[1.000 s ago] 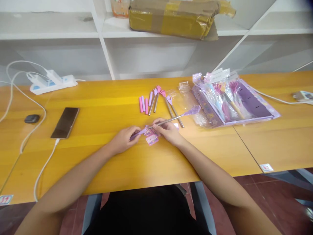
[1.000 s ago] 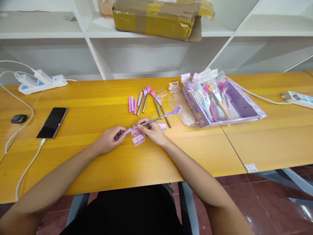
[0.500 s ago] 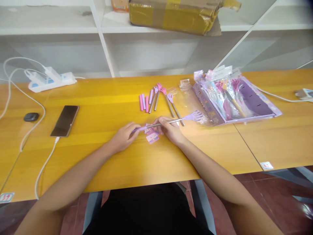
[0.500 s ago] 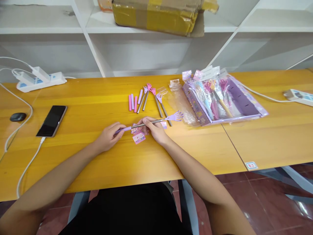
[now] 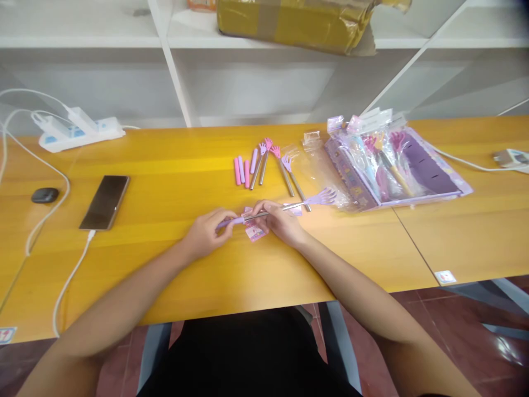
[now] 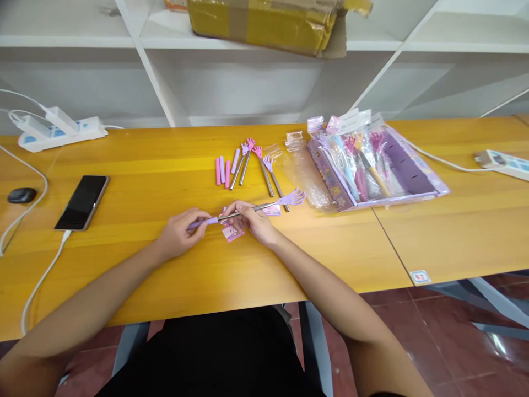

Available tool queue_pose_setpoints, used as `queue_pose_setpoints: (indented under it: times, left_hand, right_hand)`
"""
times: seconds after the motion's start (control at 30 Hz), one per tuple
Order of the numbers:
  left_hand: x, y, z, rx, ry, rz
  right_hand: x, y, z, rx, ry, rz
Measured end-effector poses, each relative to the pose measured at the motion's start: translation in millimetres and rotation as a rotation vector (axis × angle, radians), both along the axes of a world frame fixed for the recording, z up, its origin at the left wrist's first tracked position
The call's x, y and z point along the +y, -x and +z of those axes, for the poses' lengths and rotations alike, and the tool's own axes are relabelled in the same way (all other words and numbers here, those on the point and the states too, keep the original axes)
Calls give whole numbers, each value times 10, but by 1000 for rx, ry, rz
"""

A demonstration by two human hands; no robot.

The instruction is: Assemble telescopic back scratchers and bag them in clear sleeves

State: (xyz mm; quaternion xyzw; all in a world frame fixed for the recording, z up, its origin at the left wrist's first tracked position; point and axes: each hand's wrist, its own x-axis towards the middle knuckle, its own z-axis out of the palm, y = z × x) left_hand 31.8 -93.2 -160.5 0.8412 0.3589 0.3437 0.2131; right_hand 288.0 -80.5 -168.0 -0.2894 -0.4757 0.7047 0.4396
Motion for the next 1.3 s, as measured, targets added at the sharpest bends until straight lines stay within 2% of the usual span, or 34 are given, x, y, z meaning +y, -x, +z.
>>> queue_pose_setpoints:
  times: [0.17, 0.33, 0.77, 0.93, 1.0, 1.17, 1.3]
  left_hand:
    - [-65, -59, 9, -64, -49, 49]
    - [-96, -83, 32, -60, -87, 40]
    - [-159, -162, 43, -171, -1, 83]
    - [-123, -175, 21, -174, 30, 97]
    - [-88, -154, 9, -172, 45, 129]
    - [-6, -81, -6, -167, 143, 224]
    - [42, -57, -31, -244, 207, 279]
  right_hand:
    - [-18, 61, 17, 43, -18, 5]
    - [-30, 79, -28, 67, -40, 12]
    - [-101, 198, -115, 75, -124, -34]
    - [-81, 241, -126, 14, -89, 7]
    - [-8, 175, -100, -37, -71, -63]
    - [225, -191, 24, 50, -43, -491]
    - [298, -359, 49, 27, -30, -595]
